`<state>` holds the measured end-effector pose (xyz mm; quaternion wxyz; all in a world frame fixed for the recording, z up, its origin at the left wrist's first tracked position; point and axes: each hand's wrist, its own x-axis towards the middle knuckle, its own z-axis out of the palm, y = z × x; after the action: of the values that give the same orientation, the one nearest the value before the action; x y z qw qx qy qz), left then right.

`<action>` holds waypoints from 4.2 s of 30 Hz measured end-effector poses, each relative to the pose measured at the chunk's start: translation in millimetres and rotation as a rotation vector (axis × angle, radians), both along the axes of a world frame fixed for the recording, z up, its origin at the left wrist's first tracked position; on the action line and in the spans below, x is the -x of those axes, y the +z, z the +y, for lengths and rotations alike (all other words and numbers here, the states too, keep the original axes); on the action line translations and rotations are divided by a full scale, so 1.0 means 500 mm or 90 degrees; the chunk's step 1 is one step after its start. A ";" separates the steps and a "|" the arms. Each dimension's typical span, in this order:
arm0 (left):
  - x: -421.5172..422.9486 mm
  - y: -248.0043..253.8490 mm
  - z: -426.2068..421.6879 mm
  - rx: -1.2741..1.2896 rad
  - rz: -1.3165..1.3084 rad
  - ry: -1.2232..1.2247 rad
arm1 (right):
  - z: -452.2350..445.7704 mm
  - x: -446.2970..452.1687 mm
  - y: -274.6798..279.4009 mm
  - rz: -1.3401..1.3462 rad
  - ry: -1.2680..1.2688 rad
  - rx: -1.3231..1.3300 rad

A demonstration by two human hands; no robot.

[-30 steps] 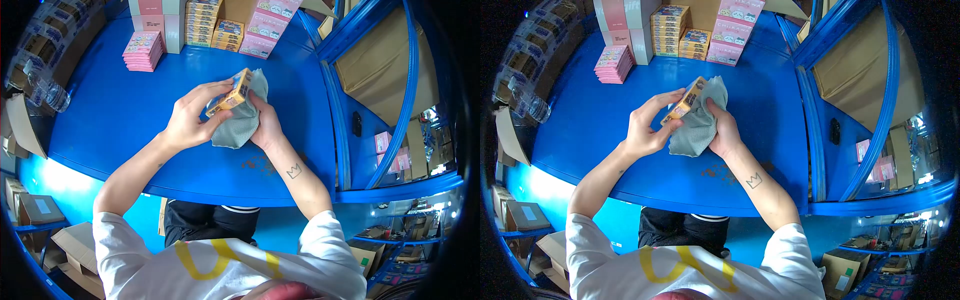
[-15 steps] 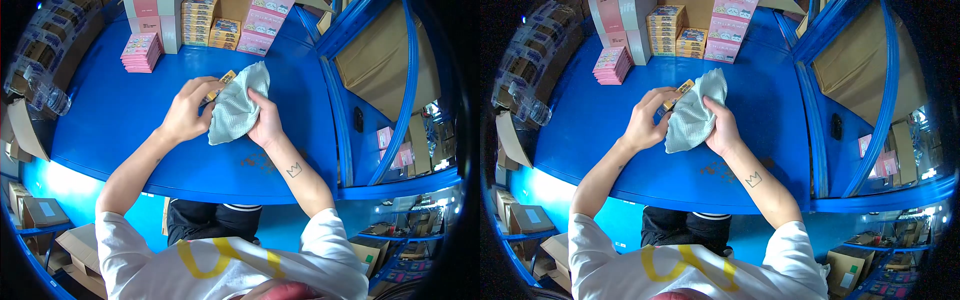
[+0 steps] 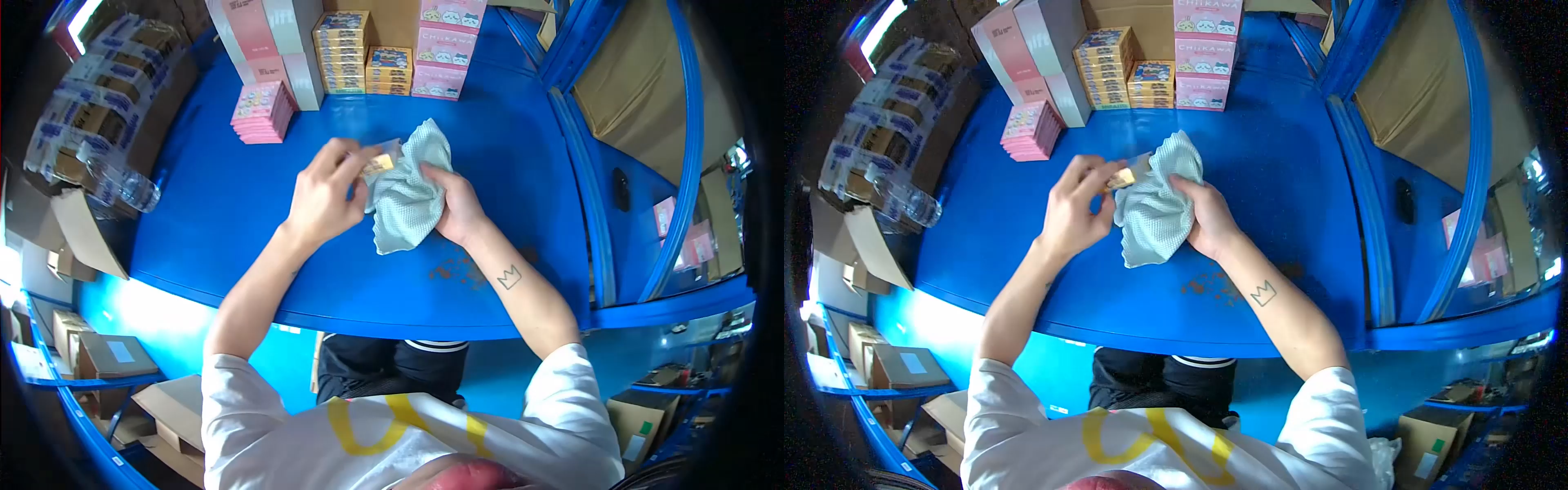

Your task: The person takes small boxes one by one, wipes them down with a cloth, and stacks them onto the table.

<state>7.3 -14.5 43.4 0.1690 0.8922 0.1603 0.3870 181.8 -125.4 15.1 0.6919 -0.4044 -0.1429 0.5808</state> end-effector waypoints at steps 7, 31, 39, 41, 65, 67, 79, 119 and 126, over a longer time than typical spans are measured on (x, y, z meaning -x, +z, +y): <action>-0.027 -0.007 -0.020 -0.174 0.014 -0.075 | -0.005 -0.013 -0.013 0.039 0.024 -0.040; -0.230 0.212 0.320 -0.303 0.348 0.295 | -0.012 -0.016 -0.005 -0.011 0.085 -0.043; -0.242 0.201 0.344 -0.408 0.385 0.247 | -0.006 -0.013 -0.010 -0.019 0.085 -0.025; -0.246 0.196 0.342 -0.428 0.384 0.260 | -0.005 -0.014 -0.009 -0.020 0.083 -0.024; -0.280 0.117 0.279 -0.806 0.444 0.205 | -0.001 -0.019 -0.014 0.052 0.079 -0.071; -0.291 0.087 0.264 -0.685 0.464 0.152 | 0.000 -0.019 -0.008 0.111 0.058 -0.108; -0.310 -0.005 0.268 -0.618 0.254 0.126 | 0.012 -0.030 0.001 0.202 0.008 -0.169; -0.057 -0.058 -0.072 -0.293 0.067 -0.097 | -0.018 0.000 0.031 0.057 0.026 -0.136; -0.040 -0.047 -0.020 -0.249 0.044 -0.058 | -0.007 -0.035 -0.007 -0.137 0.024 -0.028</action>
<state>27.6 -24.6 19.7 0.0040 0.9270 0.0472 0.3720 199.5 -129.0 11.4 0.6702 -0.4464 -0.2363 0.5437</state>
